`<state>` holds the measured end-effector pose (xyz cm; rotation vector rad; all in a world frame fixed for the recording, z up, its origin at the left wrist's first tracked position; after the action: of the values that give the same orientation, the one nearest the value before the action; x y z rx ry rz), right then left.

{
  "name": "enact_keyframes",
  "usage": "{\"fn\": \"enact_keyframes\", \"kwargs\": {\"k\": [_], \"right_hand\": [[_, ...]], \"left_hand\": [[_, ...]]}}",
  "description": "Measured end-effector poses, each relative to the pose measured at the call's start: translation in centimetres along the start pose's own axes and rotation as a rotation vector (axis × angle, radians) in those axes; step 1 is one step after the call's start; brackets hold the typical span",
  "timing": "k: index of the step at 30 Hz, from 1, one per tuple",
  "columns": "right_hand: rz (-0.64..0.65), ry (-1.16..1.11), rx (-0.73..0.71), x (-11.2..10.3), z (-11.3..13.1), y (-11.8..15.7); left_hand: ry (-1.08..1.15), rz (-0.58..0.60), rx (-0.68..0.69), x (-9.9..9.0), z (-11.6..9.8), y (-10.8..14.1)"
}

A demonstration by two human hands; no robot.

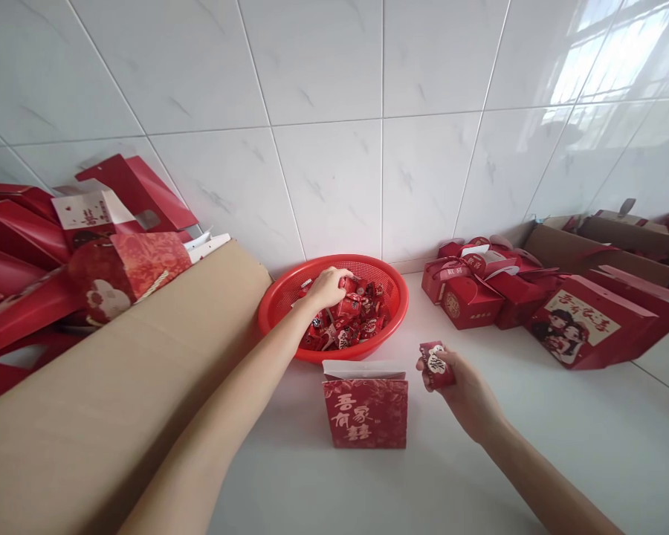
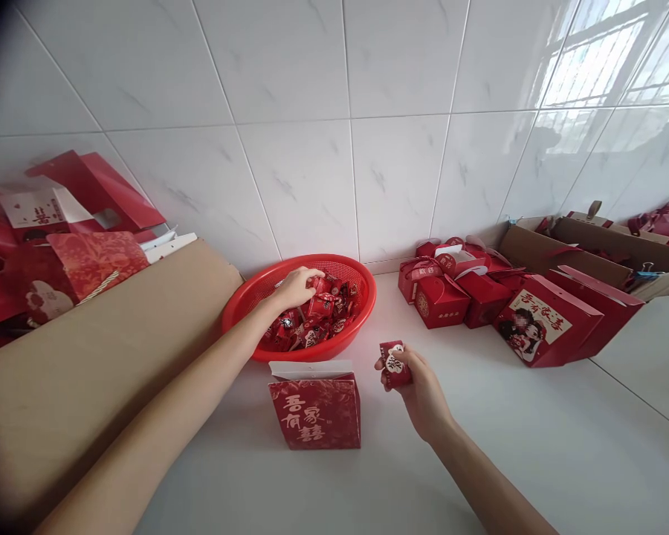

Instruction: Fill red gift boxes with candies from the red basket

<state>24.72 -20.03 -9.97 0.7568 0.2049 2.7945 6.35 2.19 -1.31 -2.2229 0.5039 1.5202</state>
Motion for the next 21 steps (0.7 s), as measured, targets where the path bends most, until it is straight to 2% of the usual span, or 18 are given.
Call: {"fn": "enact_keyframes", "kwargs": {"k": [4, 7, 9, 10, 15, 21], "right_hand": [[0.001, 0.007, -0.003, 0.0, 0.0, 0.0], [0.001, 0.017, -0.005, 0.0, 0.0, 0.0], [0.004, 0.019, -0.005, 0.0, 0.0, 0.0], [0.006, 0.017, -0.005, -0.1, 0.0, 0.0], [0.016, 0.018, -0.01, 0.0, 0.0, 0.2], [0.013, 0.034, -0.013, 0.2, 0.2, 0.3]], "left_hand": [[0.028, 0.021, 0.098, 0.1, -0.7, 0.1], [0.022, 0.233, 0.215, 0.9, -1.4, 0.5], [-0.058, 0.371, 0.228, 1.4, -1.5, 0.7], [-0.106, 0.395, 0.212, 1.5, -1.5, 0.7], [-0.206, 0.347, 0.162, 1.5, -1.2, 0.5], [-0.195, 0.343, 0.102, 1.7, -1.1, 0.5]]}}
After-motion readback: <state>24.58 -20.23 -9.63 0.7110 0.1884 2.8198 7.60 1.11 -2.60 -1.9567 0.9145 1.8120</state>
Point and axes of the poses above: each hand's wrist, its own y-axis away from the middle knuckle, its own x-axis out of the palm, z = x × y, the point moved 3 cm from there along -y, towards the middle knuckle, and after that the axes turned 1 degree about z, right-handed, at the moved point
